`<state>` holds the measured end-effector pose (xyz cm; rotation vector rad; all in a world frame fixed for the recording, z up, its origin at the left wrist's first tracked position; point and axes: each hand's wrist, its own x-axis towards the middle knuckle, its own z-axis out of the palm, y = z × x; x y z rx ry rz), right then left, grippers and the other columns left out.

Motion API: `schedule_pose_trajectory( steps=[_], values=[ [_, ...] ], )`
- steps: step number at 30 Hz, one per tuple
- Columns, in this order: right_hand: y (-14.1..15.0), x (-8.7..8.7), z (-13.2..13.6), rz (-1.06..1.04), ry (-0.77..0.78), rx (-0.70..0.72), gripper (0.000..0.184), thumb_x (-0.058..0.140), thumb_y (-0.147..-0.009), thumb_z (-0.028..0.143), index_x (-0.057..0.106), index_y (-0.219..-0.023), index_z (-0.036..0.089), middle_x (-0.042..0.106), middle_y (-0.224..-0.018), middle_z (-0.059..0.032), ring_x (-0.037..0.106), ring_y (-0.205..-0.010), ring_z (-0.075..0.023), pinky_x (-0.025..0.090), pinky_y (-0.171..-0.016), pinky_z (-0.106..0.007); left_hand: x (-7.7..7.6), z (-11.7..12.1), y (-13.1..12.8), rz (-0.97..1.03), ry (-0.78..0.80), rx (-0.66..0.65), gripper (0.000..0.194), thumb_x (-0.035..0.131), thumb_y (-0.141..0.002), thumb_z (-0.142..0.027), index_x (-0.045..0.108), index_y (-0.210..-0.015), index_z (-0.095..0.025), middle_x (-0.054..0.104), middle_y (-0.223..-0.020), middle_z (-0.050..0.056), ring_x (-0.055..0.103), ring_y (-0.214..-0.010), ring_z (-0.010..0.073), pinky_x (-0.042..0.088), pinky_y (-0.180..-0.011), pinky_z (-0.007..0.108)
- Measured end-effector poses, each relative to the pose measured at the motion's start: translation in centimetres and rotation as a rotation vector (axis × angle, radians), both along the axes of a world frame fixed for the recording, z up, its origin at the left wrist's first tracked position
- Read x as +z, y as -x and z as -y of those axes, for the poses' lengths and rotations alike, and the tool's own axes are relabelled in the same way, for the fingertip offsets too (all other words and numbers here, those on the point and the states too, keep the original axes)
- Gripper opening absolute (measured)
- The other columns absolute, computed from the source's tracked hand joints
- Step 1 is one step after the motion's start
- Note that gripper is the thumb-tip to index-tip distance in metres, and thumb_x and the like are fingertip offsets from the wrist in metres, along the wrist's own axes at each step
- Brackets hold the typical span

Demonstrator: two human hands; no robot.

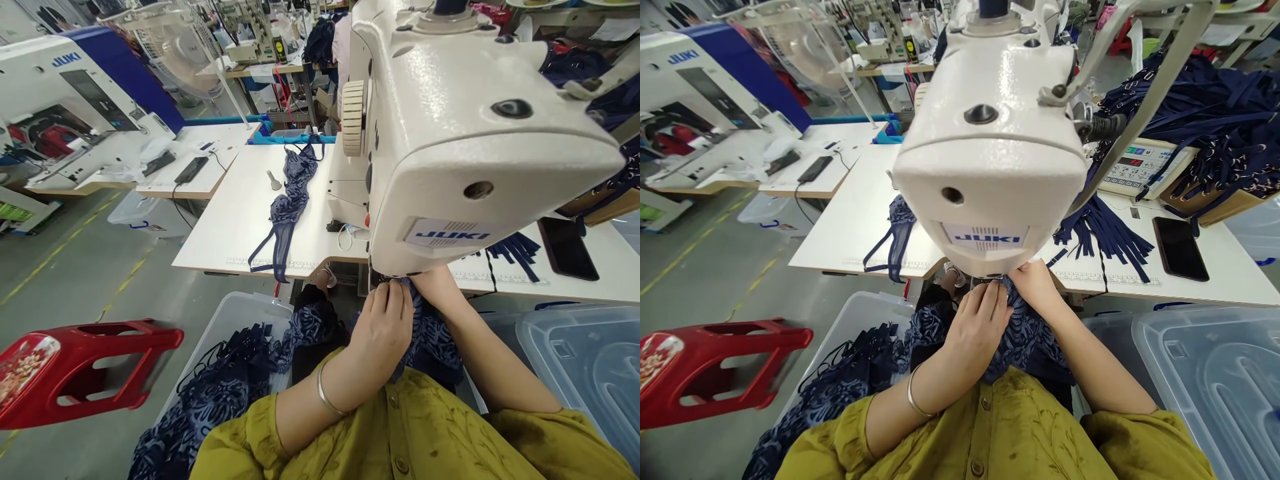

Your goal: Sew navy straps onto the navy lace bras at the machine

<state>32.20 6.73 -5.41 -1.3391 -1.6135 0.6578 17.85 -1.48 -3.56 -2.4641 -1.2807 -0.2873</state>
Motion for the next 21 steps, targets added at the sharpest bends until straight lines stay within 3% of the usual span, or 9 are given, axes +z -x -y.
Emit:
schedule_pose_trajectory(
  steps=[8,21],
  values=[
    [0.1,-0.3,-0.1,0.015,-0.001,-0.037,0.029,0.059,-0.073,0.030,0.068,-0.099,0.020,0.073,-0.105,-0.0097,0.062,-0.110,-0.0298,0.046,-0.098,-0.045,0.4,0.0,-0.2,0.011,-0.030,0.004,0.037,0.046,-0.096,-0.022,0.055,-0.128,-0.005,0.061,-0.119,0.014,0.058,-0.108,0.0231,0.050,-0.092,0.034],
    [0.1,-1.0,0.0,-0.029,0.034,-0.013,0.028,0.058,-0.073,0.027,0.070,-0.097,0.019,0.074,-0.099,-0.0086,0.064,-0.105,-0.0285,0.050,-0.093,-0.042,0.2,0.1,-0.3,0.069,-0.049,0.067,0.037,0.042,-0.098,-0.028,0.059,-0.123,-0.006,0.063,-0.116,0.014,0.060,-0.103,0.0228,0.050,-0.087,0.033]
  ],
)
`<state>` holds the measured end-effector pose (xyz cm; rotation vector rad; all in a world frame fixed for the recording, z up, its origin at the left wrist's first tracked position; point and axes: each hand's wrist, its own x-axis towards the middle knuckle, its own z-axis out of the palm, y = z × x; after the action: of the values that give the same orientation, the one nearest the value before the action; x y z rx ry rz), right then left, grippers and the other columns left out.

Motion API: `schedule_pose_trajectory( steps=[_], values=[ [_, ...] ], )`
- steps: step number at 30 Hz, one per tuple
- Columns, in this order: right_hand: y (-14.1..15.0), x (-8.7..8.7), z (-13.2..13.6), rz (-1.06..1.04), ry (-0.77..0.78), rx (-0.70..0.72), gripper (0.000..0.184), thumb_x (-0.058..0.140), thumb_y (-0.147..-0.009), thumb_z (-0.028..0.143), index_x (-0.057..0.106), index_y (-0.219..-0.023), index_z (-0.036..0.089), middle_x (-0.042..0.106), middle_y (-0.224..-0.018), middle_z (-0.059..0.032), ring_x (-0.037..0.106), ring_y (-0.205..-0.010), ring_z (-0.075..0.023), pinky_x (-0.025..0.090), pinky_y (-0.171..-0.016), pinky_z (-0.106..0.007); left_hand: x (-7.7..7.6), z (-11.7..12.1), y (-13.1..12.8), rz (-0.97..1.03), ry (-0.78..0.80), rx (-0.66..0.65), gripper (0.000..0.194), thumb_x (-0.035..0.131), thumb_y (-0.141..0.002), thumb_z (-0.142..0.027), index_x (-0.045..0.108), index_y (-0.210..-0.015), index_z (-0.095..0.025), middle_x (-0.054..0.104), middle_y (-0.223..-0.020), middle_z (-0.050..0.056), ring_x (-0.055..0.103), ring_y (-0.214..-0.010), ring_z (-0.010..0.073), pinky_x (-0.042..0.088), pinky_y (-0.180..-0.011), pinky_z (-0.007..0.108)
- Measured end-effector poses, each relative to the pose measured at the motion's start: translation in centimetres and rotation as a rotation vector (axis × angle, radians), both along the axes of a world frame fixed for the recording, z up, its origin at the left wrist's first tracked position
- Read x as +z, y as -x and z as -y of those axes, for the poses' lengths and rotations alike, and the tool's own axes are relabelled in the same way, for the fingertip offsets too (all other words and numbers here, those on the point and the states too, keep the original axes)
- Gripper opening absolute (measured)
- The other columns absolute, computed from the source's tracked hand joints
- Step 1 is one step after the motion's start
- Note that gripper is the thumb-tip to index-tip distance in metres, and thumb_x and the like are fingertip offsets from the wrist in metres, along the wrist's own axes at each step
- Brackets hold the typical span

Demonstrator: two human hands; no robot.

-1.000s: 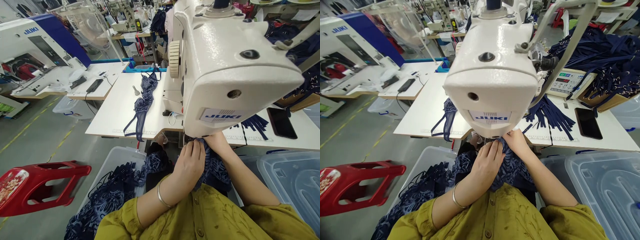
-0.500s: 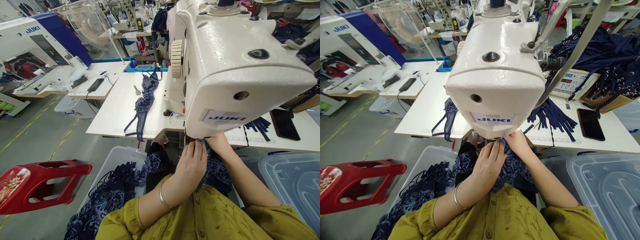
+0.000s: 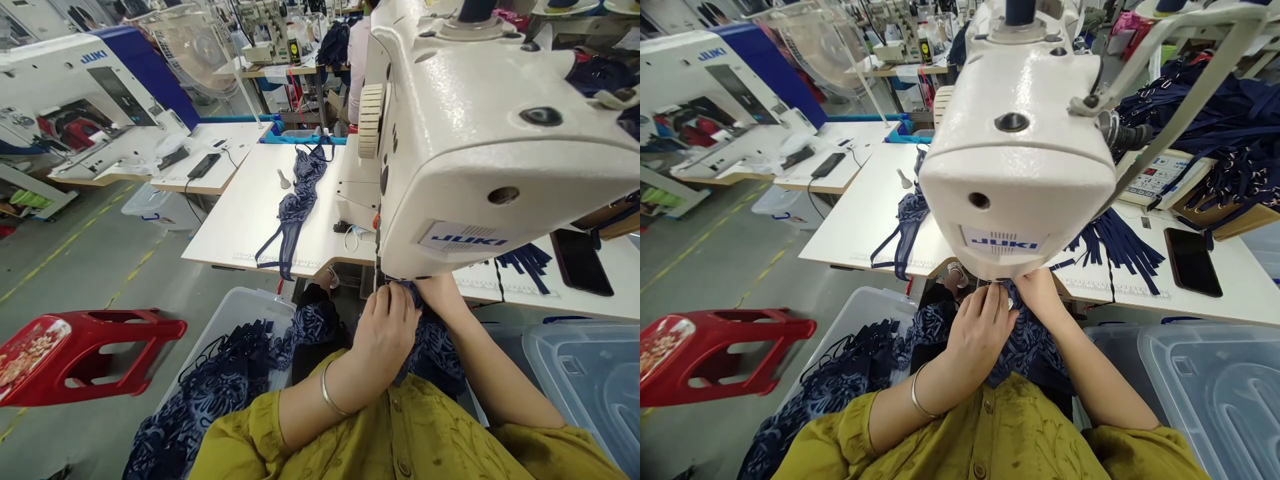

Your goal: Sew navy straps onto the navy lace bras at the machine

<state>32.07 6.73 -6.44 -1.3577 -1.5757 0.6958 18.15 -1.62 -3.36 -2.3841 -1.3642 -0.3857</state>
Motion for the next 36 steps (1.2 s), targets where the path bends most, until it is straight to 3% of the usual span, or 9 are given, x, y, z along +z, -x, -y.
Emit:
schedule_pose_trajectory(
  steps=[8,17,26,30,36],
  values=[
    [0.1,-0.1,0.0,-0.012,0.001,-0.064,0.031,0.062,-0.070,0.029,0.068,-0.097,0.016,0.073,-0.102,-0.0135,0.066,-0.099,-0.0302,0.052,-0.087,-0.043,-0.1,0.0,0.7,0.013,0.009,-0.019,0.038,0.042,-0.099,-0.031,0.059,-0.122,-0.006,0.062,-0.118,0.014,0.059,-0.107,0.0220,0.050,-0.089,0.033],
    [0.3,0.4,0.1,-0.013,0.003,0.009,0.022,0.055,-0.073,0.026,0.070,-0.087,0.019,0.076,-0.085,-0.0074,0.068,-0.091,-0.0278,0.053,-0.084,-0.040,-0.1,0.2,1.1,-0.003,-0.006,-0.078,0.037,0.044,-0.098,-0.028,0.057,-0.126,-0.007,0.062,-0.121,0.013,0.059,-0.106,0.0209,0.049,-0.092,0.033],
    [0.2,0.6,0.4,0.025,0.048,-0.024,0.021,0.052,-0.075,0.027,0.069,-0.082,0.017,0.075,-0.082,-0.0092,0.067,-0.091,-0.0296,0.051,-0.083,-0.042,0.2,0.4,1.2,0.016,0.017,-0.091,0.034,0.047,-0.097,-0.027,0.057,-0.125,-0.009,0.064,-0.118,0.010,0.059,-0.105,0.0181,0.049,-0.090,0.030],
    [0.2,1.1,0.4,0.023,0.047,-0.021,0.023,0.055,-0.076,0.026,0.070,-0.089,0.016,0.075,-0.085,-0.0093,0.068,-0.090,-0.0291,0.053,-0.081,-0.042,-0.1,0.0,1.2,0.026,-0.004,-0.093,0.034,0.047,-0.097,-0.027,0.058,-0.124,-0.009,0.064,-0.119,0.012,0.059,-0.106,0.0192,0.049,-0.090,0.031],
    [0.3,1.3,0.0,-0.022,-0.023,-0.003,0.031,0.057,-0.077,0.026,0.069,-0.105,0.017,0.075,-0.100,-0.0107,0.065,-0.105,-0.0298,0.050,-0.092,-0.044,-0.1,-0.5,1.1,0.090,0.033,-0.089,0.035,0.045,-0.098,-0.031,0.058,-0.122,-0.010,0.064,-0.119,0.012,0.060,-0.108,0.0193,0.048,-0.093,0.033]
  ],
)
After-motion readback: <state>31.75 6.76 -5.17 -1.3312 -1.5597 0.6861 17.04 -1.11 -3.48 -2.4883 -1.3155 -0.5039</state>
